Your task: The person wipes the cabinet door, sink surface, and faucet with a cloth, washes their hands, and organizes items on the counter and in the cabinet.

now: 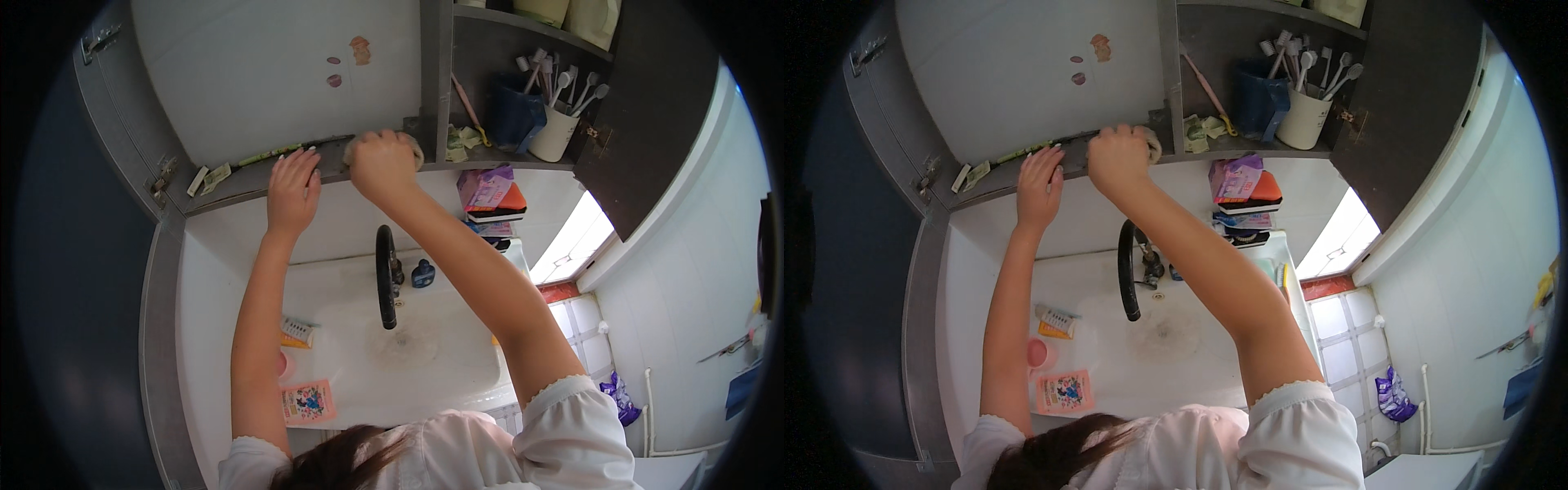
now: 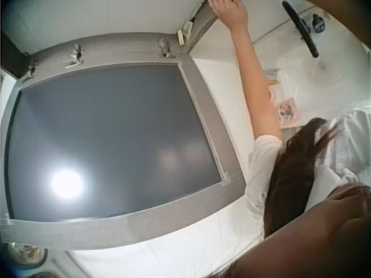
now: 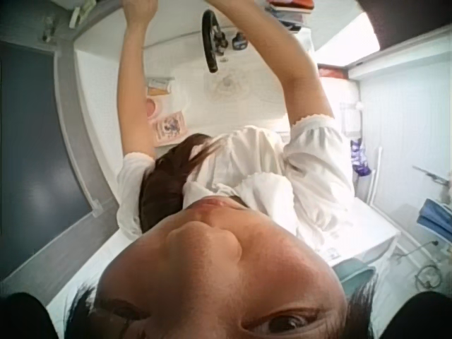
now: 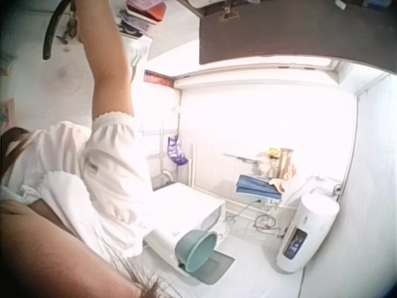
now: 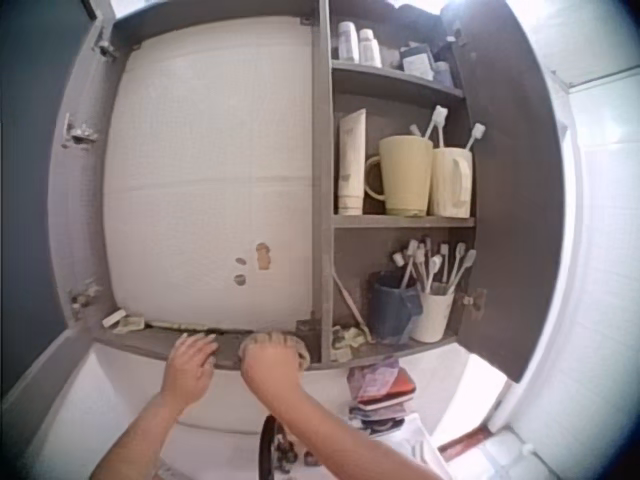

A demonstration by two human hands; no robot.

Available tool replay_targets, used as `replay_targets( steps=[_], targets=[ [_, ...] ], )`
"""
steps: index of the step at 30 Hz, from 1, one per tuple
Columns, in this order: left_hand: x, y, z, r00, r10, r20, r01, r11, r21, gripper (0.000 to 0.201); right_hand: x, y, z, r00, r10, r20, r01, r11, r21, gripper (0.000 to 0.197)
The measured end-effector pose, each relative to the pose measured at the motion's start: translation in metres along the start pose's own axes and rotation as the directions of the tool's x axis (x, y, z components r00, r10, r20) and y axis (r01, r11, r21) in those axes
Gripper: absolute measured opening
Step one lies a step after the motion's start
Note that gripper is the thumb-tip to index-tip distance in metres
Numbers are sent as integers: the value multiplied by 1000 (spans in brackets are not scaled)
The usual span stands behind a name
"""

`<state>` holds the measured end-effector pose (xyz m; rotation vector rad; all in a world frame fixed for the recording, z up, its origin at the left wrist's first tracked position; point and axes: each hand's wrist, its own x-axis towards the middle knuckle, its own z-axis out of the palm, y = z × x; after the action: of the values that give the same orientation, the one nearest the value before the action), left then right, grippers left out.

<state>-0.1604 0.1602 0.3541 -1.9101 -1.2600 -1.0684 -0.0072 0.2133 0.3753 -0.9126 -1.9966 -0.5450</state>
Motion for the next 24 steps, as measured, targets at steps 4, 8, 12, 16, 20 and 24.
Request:
replay_targets(
  steps=[4, 8, 12, 16, 20, 24],
  targets=[
    [0, 3, 10, 1000, 5, -26, -5, 1000, 17, 22, 37, 3, -29, 805, 265, 531, -210, 964, -162, 10],
    [-2, 6, 16, 996, -69, -55, 73, 994, 83, 23, 50, 19, -16, 758, 269, 594, -178, 962, -209, 12],
    [0, 7, 18, 998, -39, -48, 43, 996, 83, 24, 52, 29, -2, 817, 302, 492, -213, 950, -229, 14],
    [-1, 7, 20, 996, -91, -6, 91, 992, 86, 28, 39, 26, -11, 912, 264, 315, -219, 961, -171, 12],
    [-2, 7, 14, 994, -110, 17, 107, 988, 113, 31, 26, 15, -30, 908, 228, 351, -210, 974, -90, 11],
    [-1, 8, 11, 997, -82, -12, 83, 990, 115, 32, 27, 12, -40, 904, 179, 388, -164, 984, -72, 11]
  ],
)
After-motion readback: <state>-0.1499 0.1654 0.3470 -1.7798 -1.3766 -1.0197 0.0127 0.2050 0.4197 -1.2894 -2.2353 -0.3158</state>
